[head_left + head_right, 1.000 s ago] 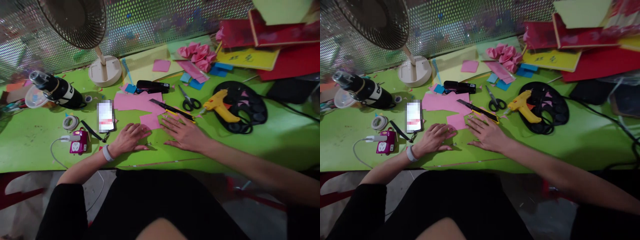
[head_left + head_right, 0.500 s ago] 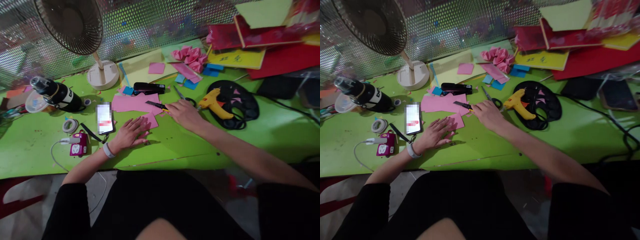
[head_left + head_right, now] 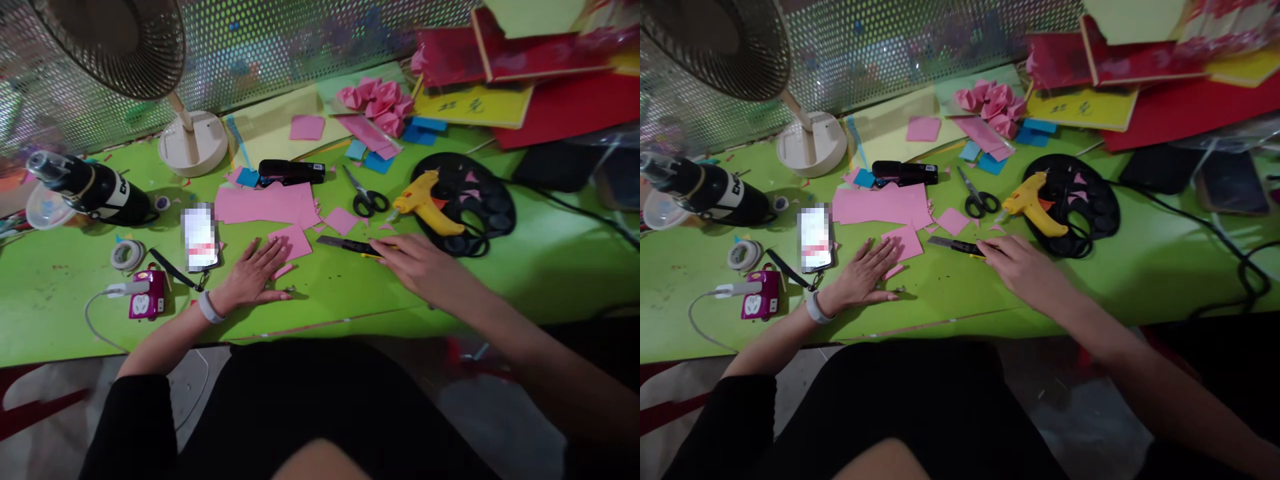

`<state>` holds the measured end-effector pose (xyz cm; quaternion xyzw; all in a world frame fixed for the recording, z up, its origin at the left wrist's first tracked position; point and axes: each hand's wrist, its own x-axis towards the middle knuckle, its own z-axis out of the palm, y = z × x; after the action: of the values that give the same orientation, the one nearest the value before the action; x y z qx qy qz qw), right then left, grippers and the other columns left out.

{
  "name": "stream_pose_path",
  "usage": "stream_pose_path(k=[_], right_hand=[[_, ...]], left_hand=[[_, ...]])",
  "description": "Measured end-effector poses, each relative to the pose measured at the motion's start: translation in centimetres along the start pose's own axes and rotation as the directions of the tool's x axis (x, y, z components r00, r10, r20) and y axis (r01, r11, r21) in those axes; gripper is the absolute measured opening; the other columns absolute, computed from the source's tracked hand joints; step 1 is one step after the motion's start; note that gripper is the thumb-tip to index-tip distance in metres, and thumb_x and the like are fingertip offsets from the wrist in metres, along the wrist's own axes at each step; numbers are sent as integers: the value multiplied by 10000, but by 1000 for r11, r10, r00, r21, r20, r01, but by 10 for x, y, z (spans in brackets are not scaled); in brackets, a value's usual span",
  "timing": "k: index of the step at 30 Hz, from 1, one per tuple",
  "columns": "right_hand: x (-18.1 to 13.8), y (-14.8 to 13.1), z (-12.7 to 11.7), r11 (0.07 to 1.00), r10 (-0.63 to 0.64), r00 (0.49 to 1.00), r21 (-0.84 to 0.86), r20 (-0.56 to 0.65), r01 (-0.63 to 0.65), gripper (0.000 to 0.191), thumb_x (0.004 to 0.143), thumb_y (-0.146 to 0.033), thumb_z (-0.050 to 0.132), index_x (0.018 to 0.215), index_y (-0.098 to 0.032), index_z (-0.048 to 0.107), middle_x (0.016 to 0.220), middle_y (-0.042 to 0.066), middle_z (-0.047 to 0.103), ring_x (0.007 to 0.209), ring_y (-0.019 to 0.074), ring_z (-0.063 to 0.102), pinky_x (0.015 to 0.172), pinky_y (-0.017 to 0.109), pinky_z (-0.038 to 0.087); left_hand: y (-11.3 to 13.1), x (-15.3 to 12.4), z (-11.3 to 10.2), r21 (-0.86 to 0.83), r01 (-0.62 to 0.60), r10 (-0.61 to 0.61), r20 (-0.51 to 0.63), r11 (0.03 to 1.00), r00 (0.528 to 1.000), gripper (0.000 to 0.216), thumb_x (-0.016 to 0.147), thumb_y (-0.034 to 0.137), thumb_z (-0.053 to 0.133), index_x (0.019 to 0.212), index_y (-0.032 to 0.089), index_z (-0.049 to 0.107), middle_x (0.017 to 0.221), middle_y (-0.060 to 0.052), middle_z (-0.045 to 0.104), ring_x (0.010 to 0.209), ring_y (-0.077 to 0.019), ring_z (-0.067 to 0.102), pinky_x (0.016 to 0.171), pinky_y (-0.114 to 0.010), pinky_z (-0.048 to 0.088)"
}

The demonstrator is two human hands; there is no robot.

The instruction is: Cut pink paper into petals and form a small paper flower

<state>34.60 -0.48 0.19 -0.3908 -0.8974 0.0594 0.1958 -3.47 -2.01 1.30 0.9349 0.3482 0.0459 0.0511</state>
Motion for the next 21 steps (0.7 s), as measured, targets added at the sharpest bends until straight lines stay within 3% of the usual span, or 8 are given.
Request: stream_pose_path(k=[14, 21], right_hand=[[13, -4, 1, 998, -65, 997, 1, 46, 65, 484, 1054, -257, 371, 1513, -211, 517, 1147, 142, 692, 1059, 315, 640, 953, 526, 567], [23, -3, 5, 987, -158, 986, -21, 47, 159, 418, 1033, -139, 366, 1343, -103, 645, 1121, 164, 689, 1016, 282, 629, 926, 495, 581]], left_hand=[[0, 0, 1, 26, 7, -7, -6, 1000, 1000, 1023, 946, 804, 322, 1666, 149, 8, 1697, -159, 231, 1584, -288, 224, 1307, -477, 46], [1, 0, 1, 59, 5, -4, -13, 998, 1000, 966, 940, 815, 312, 1656, 180, 176, 1694, -152, 245, 1575, -293, 251, 1300, -500, 67]])
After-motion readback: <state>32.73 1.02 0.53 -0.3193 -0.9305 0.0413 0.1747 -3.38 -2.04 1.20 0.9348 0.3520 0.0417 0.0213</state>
